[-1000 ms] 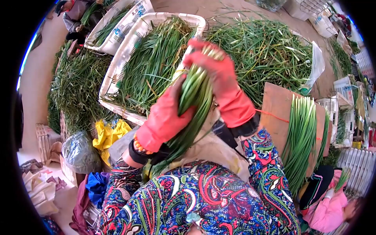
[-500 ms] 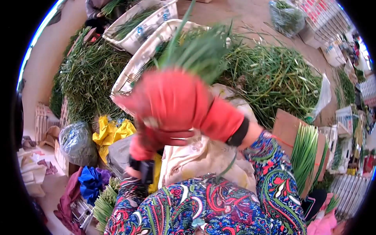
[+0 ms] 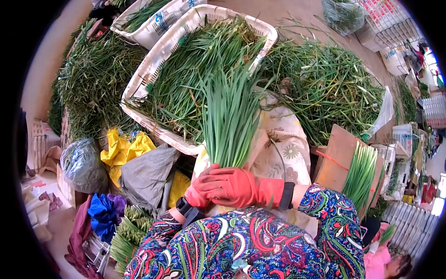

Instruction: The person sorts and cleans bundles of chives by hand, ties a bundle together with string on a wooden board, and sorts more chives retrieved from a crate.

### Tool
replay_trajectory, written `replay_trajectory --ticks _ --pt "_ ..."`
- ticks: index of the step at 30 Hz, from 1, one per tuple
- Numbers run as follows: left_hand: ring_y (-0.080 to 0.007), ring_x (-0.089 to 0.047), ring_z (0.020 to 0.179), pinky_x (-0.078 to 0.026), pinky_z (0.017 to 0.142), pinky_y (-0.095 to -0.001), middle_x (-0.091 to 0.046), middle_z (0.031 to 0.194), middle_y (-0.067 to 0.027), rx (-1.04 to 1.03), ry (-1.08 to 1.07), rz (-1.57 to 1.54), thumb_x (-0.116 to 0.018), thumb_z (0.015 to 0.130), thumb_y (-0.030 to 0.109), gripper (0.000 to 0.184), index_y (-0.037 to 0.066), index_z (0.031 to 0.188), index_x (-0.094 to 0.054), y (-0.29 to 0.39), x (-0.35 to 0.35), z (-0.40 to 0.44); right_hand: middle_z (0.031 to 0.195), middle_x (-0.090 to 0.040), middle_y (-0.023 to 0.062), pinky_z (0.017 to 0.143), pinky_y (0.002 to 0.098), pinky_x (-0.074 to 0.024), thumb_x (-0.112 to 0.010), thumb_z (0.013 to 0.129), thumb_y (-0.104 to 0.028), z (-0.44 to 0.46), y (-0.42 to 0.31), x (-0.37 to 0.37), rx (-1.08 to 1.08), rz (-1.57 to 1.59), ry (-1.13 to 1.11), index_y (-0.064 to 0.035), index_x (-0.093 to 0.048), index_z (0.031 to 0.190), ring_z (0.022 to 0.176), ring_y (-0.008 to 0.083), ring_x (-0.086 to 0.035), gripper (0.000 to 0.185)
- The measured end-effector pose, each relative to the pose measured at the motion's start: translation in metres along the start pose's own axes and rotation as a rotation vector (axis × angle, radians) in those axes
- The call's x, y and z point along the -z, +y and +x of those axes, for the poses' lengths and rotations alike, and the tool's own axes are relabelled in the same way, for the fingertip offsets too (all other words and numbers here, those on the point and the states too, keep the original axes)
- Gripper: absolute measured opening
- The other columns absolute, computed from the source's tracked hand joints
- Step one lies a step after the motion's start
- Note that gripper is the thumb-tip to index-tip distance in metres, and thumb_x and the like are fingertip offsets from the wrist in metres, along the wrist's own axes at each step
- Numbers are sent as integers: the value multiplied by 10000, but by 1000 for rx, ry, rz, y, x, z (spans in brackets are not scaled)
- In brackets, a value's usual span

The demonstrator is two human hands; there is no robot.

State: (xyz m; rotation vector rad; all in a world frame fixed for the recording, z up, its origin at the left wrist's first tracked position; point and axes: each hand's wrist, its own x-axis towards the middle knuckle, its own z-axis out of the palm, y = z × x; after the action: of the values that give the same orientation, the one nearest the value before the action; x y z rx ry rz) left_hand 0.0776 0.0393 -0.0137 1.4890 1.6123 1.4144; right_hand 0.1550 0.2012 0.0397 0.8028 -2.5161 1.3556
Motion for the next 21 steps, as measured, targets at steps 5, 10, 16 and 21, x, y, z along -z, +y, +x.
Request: replay_trajectory --ticks 5,10,16,21 --pt "-168 -478 1130 -391 945 -252 -458 1261 -100 347 -74 -320 -525 824 104 473 2 1258 -366 4 3 -5 1212 -497 125 941 391 -378 -583 760 -143 -2 2 -5 10 204 -46 -58 -518 1092 1143 258 -465 350" --pt "-196 -543 1033 -444 886 -293 -534 1151 -121 796 76 -1193 -554 803 93 400 15 1185 -464 8 28 -8 1348 -348 120 1010 448 -290 -582 725 -191 25 6 33 45 -260 -337 -156 -318 1322 1227 299 -360 654" --pt "-217 -604 851 -484 771 -311 -613 961 -103 1049 -109 -1261 -615 734 81 428 8 1140 -501 21 49 0 1415 -218 119 1049 499 -194 -622 633 -191 32 50 35 27 -537 -451 -253 -151 1393 1303 321 -218 896" --pt "-186 -561 939 -430 841 -311 -595 1028 -78 968 -437 -690 -646 694 91 495 11 1157 -490 54 83 37 1265 -307 150 955 518 -292 -563 670 -140 39 40 33 106 -470 -336 -240 -237 1366 1160 364 -337 775"
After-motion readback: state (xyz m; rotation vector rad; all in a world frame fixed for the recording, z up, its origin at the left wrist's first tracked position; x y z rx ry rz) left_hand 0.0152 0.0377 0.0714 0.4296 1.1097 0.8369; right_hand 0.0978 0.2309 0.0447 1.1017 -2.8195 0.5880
